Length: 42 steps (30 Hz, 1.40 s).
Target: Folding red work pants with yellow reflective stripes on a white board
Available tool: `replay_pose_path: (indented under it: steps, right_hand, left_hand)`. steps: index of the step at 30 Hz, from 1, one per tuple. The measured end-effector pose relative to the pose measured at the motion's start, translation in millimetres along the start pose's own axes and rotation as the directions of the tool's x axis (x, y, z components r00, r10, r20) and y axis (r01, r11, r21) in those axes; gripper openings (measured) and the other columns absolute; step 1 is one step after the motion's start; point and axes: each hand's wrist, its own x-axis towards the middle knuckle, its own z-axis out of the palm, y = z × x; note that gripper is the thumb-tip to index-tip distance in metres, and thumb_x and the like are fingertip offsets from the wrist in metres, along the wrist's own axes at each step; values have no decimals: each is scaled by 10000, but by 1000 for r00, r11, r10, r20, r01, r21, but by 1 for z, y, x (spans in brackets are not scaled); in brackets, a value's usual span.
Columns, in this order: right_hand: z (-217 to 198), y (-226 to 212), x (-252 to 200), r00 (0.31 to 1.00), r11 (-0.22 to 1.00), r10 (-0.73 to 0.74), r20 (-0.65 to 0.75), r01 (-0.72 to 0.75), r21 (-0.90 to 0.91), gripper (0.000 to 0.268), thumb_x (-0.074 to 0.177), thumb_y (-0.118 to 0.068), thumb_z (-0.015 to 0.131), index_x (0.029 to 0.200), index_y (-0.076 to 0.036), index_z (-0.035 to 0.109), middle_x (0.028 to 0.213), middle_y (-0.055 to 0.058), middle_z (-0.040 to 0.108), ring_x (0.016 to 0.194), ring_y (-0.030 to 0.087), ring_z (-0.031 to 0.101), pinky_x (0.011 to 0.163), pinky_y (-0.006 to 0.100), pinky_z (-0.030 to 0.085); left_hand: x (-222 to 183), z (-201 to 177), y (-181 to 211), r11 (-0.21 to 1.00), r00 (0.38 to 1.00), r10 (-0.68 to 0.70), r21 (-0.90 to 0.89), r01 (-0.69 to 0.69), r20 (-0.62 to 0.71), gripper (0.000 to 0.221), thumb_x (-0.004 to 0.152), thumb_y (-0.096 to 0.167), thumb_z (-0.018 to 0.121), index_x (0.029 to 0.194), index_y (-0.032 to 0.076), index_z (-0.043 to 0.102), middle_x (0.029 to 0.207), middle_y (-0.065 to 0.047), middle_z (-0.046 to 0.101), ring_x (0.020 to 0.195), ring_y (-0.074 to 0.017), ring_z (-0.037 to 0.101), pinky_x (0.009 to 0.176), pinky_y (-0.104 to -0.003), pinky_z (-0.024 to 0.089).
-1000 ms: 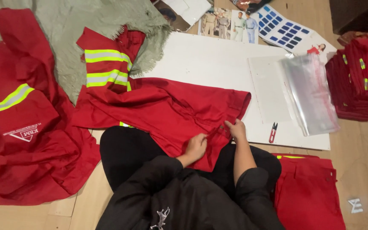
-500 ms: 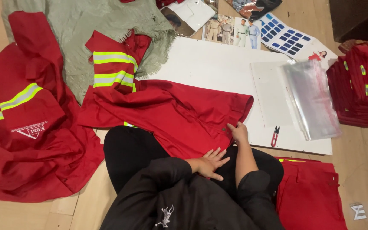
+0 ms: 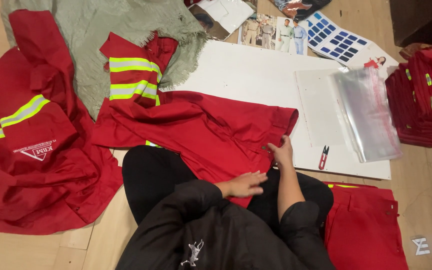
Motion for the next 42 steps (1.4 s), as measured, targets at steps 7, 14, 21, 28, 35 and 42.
replay_pose_path:
  steps: [7, 14, 21, 28, 35, 42]
  right_hand:
    - [-2, 38, 16, 993, 989, 101, -58, -93, 114, 1066, 829, -72, 871, 1611, -120, 150, 1323, 318, 602, 1177, 432, 634, 841, 553, 617]
    - [-14, 31, -2, 919, 940, 271, 286, -317, 127, 1159, 726, 20, 894, 1629, -159, 190, 1351, 309, 574, 1155, 487, 636, 766, 616, 601]
    - [-13, 68, 6, 925, 844, 153, 348, -305, 441, 774, 763, 98, 815, 1413, -158, 481, 1103, 156, 740, 948, 303, 741, 701, 521, 643]
    - [-21, 38, -16, 888, 736, -20, 459, -297, 608, 995, 678, 215, 779, 1500, -242, 454, 1146, 92, 728, 1027, 263, 742, 823, 408, 641]
    - [-16, 54, -22, 950, 793, -98, 295, -104, 601, 1069, 672, 261, 737, 1574, -144, 331, 1056, 110, 659, 980, 247, 731, 832, 357, 635]
    - [1, 67, -31, 968, 891, -171, 186, 72, 449, 1187, 728, 170, 762, 1656, -166, 103, 1032, 140, 712, 914, 206, 717, 824, 290, 600]
  left_hand:
    - [22, -22, -40, 964, 825, 161, 267, -12, -543, 318, 937, 114, 566, 1195, 156, 747, 1214, -66, 726, 1197, -293, 672, 1035, -412, 537]
    - [30, -54, -37, 871, 950, -165, 413, 267, -266, 555, 955, 258, 672, 1491, 185, 548, 1629, -100, 413, 1542, -380, 296, 1224, -563, 319]
    - [44, -55, -22, 832, 923, -298, 408, 376, -244, 626, 984, 345, 658, 1565, 251, 442, 1663, -29, 369, 1573, -307, 236, 1234, -615, 214]
    - [49, -70, -5, 855, 915, -230, 380, 353, -332, 719, 959, 348, 702, 1588, 193, 390, 1678, -58, 341, 1564, -302, 265, 1223, -642, 198]
    - [59, -83, -20, 894, 947, -180, 356, 271, -268, 808, 895, 390, 771, 1572, 232, 359, 1633, -44, 408, 1559, -273, 291, 1252, -620, 178]
    - [68, -94, -10, 896, 967, -209, 368, 250, -149, 838, 926, 363, 751, 1623, 226, 306, 1654, -72, 383, 1572, -287, 264, 1265, -623, 123]
